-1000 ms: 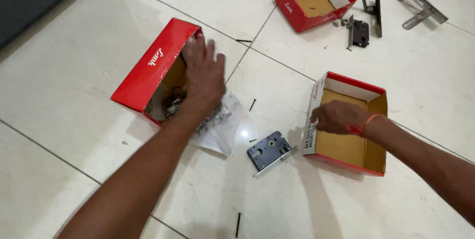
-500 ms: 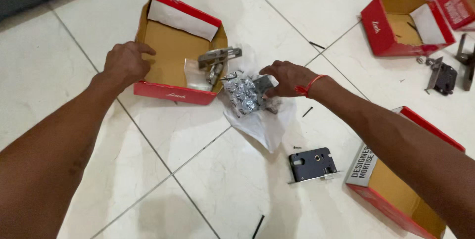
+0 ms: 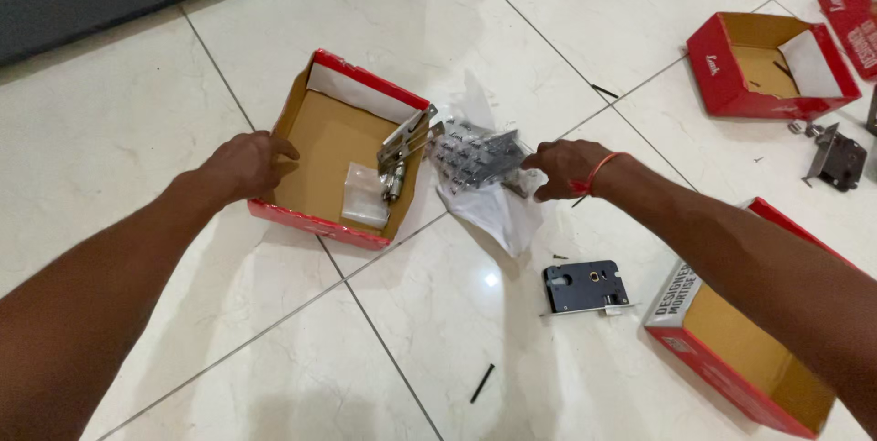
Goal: The person picks up metal door lock components from the floor and places them into a large red box, then moves the box to a side table and continues sorting hardware items on a bed.
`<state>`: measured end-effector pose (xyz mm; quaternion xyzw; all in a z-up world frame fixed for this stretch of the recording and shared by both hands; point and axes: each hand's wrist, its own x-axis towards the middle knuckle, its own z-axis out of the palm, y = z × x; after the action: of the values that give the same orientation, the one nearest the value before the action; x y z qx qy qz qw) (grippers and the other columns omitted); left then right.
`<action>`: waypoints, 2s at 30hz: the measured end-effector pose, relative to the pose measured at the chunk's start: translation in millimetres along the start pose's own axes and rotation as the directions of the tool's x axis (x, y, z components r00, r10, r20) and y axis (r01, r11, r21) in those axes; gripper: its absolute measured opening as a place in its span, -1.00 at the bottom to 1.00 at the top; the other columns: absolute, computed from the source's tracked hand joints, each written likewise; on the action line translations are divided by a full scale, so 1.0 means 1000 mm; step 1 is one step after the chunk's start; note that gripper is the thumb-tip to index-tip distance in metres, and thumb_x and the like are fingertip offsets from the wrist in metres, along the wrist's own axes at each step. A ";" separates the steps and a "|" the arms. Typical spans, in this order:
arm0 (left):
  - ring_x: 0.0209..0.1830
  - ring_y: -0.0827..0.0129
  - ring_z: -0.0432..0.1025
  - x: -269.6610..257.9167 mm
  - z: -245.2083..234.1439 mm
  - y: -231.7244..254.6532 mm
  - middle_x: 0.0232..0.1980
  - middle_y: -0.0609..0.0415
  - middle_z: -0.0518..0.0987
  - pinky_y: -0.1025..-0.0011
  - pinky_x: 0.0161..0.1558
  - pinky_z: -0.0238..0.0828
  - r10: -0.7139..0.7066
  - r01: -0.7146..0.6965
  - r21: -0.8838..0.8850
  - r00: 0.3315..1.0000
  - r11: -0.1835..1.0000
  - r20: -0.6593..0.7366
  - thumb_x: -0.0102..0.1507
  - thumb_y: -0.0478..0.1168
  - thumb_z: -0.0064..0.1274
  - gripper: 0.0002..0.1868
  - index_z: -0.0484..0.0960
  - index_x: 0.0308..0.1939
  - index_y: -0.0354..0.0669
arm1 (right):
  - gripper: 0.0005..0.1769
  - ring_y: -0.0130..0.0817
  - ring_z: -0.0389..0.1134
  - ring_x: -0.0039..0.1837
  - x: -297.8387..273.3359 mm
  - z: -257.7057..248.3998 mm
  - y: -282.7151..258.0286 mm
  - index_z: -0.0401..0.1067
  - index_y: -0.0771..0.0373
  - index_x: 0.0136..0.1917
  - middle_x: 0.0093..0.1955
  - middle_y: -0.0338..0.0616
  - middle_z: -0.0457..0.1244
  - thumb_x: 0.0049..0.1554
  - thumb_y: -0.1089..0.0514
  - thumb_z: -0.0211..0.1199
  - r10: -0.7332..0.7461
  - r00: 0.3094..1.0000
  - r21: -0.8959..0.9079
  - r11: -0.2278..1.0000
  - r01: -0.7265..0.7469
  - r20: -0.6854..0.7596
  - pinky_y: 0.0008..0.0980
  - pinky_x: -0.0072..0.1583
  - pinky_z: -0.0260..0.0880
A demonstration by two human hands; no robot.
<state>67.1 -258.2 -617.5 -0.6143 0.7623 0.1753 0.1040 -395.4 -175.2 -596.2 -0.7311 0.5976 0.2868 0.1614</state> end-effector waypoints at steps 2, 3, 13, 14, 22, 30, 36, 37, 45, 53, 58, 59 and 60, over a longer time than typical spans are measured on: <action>0.14 0.11 0.53 -0.002 -0.013 0.015 0.20 -0.03 0.61 0.18 0.16 0.49 0.022 -0.022 0.021 1.000 1.000 0.008 0.31 -0.05 0.12 -0.61 0.65 0.22 0.12 | -0.26 -0.14 0.26 0.47 -0.005 -0.006 0.020 0.24 -0.09 0.53 0.44 -0.16 0.25 0.14 -0.21 0.29 0.027 0.998 0.067 0.997 -0.023 -0.061 -0.14 0.43 0.32; 0.15 0.11 0.54 0.000 -0.018 0.022 0.20 -0.04 0.62 0.17 0.18 0.49 0.041 -0.041 0.017 0.999 0.999 0.013 0.30 -0.05 0.13 -0.60 0.65 0.23 0.13 | -0.27 -0.12 0.28 0.45 -0.008 -0.009 0.035 0.25 -0.06 0.53 0.41 -0.11 0.29 0.15 -0.21 0.28 0.049 0.995 0.098 0.994 -0.040 -0.087 -0.12 0.42 0.32; 0.10 -0.09 0.46 0.011 -0.044 0.106 0.38 -0.25 0.34 -0.06 0.01 0.50 0.279 -0.178 0.320 0.911 0.931 -0.303 0.17 -0.27 0.19 -0.22 0.39 0.51 0.09 | -0.31 -0.01 0.22 0.47 -0.069 -0.011 0.130 0.20 0.11 0.53 0.45 0.00 0.21 0.22 -0.13 0.21 0.377 0.884 0.335 0.900 -0.279 -0.277 -0.03 0.40 0.26; 0.17 -0.14 0.41 -0.002 -0.044 0.118 0.44 -0.26 0.27 -0.11 0.06 0.45 0.273 -0.136 0.410 0.915 0.902 -0.298 0.14 -0.27 0.19 -0.07 0.30 0.61 0.23 | -0.32 0.01 0.22 0.46 -0.075 -0.009 0.135 0.21 0.12 0.53 0.44 0.04 0.21 0.23 -0.13 0.22 0.373 0.881 0.300 0.910 -0.286 -0.291 -0.02 0.39 0.27; 0.31 -0.23 0.24 -0.108 -0.012 0.158 0.62 -0.19 0.18 -0.12 0.08 0.27 0.664 -0.360 0.623 0.656 0.694 -0.360 0.02 -0.27 0.08 -0.19 0.47 0.39 0.41 | -0.36 0.00 0.26 0.40 -0.042 0.033 0.142 0.31 0.07 0.46 0.39 0.01 0.23 0.16 -0.11 0.26 0.316 0.886 0.157 0.948 -0.278 -0.340 0.02 0.30 0.36; 0.37 -0.15 0.27 -0.066 0.029 0.257 0.59 -0.28 0.19 -0.04 0.24 0.28 0.759 -0.576 0.525 0.603 0.626 -0.244 -0.03 -0.15 0.20 -0.02 0.26 0.52 0.19 | -0.54 -0.17 0.26 0.38 0.026 0.057 0.037 0.47 0.00 0.23 0.29 -0.13 0.28 0.03 0.00 0.31 0.140 0.939 0.041 0.990 -0.134 -0.314 -0.12 0.33 0.28; 0.41 -0.09 0.29 -0.071 0.046 0.207 0.56 -0.34 0.21 0.02 0.35 0.29 0.500 -0.361 0.441 0.827 0.822 -0.256 -0.07 -0.06 0.28 0.17 0.10 0.61 0.03 | -0.50 -0.11 0.29 0.34 0.038 0.059 0.038 0.45 0.04 0.24 0.28 -0.06 0.28 -0.01 0.09 0.29 0.088 0.938 0.074 0.995 -0.067 -0.336 -0.08 0.29 0.31; 0.42 -0.07 0.29 -0.082 0.034 0.182 0.55 -0.35 0.21 0.03 0.37 0.29 0.435 -0.289 0.435 0.853 0.853 -0.287 -0.07 -0.05 0.30 0.20 0.08 0.63 0.01 | -0.63 -0.11 0.33 0.33 0.038 0.062 0.043 0.49 0.10 0.20 0.28 -0.02 0.31 0.11 0.11 0.20 0.075 0.950 0.031 0.997 -0.069 -0.303 -0.04 0.30 0.35; 0.25 -0.08 0.37 -0.056 -0.068 0.122 0.26 -0.33 0.40 0.04 0.26 0.37 -0.082 -0.044 -0.297 0.913 0.954 -0.400 0.04 -0.27 0.27 0.12 -0.02 0.61 -0.13 | -0.42 -0.11 0.26 0.39 -0.010 0.067 0.075 0.32 0.02 0.42 0.35 -0.10 0.25 0.16 -0.12 0.25 0.126 0.974 0.034 0.992 -0.122 -0.190 -0.09 0.36 0.32; 0.18 0.07 0.43 -0.027 -0.051 0.006 0.26 -0.23 0.45 -0.01 0.10 0.46 -0.543 0.330 -0.818 0.839 0.471 0.026 0.34 -0.23 -0.11 -0.45 0.32 0.42 -0.27 | -0.40 -0.13 0.29 0.39 -0.015 0.071 0.072 0.28 0.00 0.46 0.36 -0.14 0.26 0.19 -0.13 0.20 0.080 0.985 -0.010 0.997 -0.082 -0.156 -0.12 0.34 0.39; 0.17 -0.04 0.40 -0.023 -0.018 -0.066 0.24 -0.22 0.41 -0.06 0.09 0.46 -0.498 0.404 -0.848 0.844 0.344 0.200 0.37 -0.25 -0.18 -0.51 0.26 0.37 -0.37 | -0.40 -0.11 0.27 0.40 -0.003 0.066 0.051 0.26 0.01 0.47 0.40 -0.13 0.22 0.20 -0.10 0.19 0.012 0.989 0.010 1.000 -0.011 -0.149 -0.12 0.35 0.38; 0.17 -0.06 0.41 -0.022 -0.009 -0.080 0.24 -0.23 0.40 -0.07 0.09 0.47 -0.487 0.422 -0.843 0.843 0.333 0.229 0.37 -0.25 -0.19 -0.51 0.23 0.36 -0.39 | -0.38 -0.11 0.26 0.40 0.002 0.060 0.044 0.24 0.01 0.48 0.41 -0.12 0.21 0.19 -0.09 0.20 -0.003 0.989 0.024 1.000 0.007 -0.149 -0.12 0.35 0.37; 0.18 -0.04 0.41 -0.021 -0.002 -0.093 0.25 -0.22 0.41 -0.04 0.09 0.47 -0.490 0.434 -0.840 0.837 0.326 0.243 0.37 -0.25 -0.19 -0.51 0.25 0.36 -0.37 | -0.37 -0.10 0.25 0.41 0.006 0.054 0.036 0.23 0.02 0.49 0.42 -0.12 0.20 0.19 -0.07 0.21 -0.018 0.989 0.039 0.999 0.024 -0.149 -0.11 0.35 0.36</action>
<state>162.0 -257.4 -621.3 -0.7738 0.3600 0.4823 -0.1977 -441.6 -157.0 -638.3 -0.7533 0.6059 0.2177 0.1345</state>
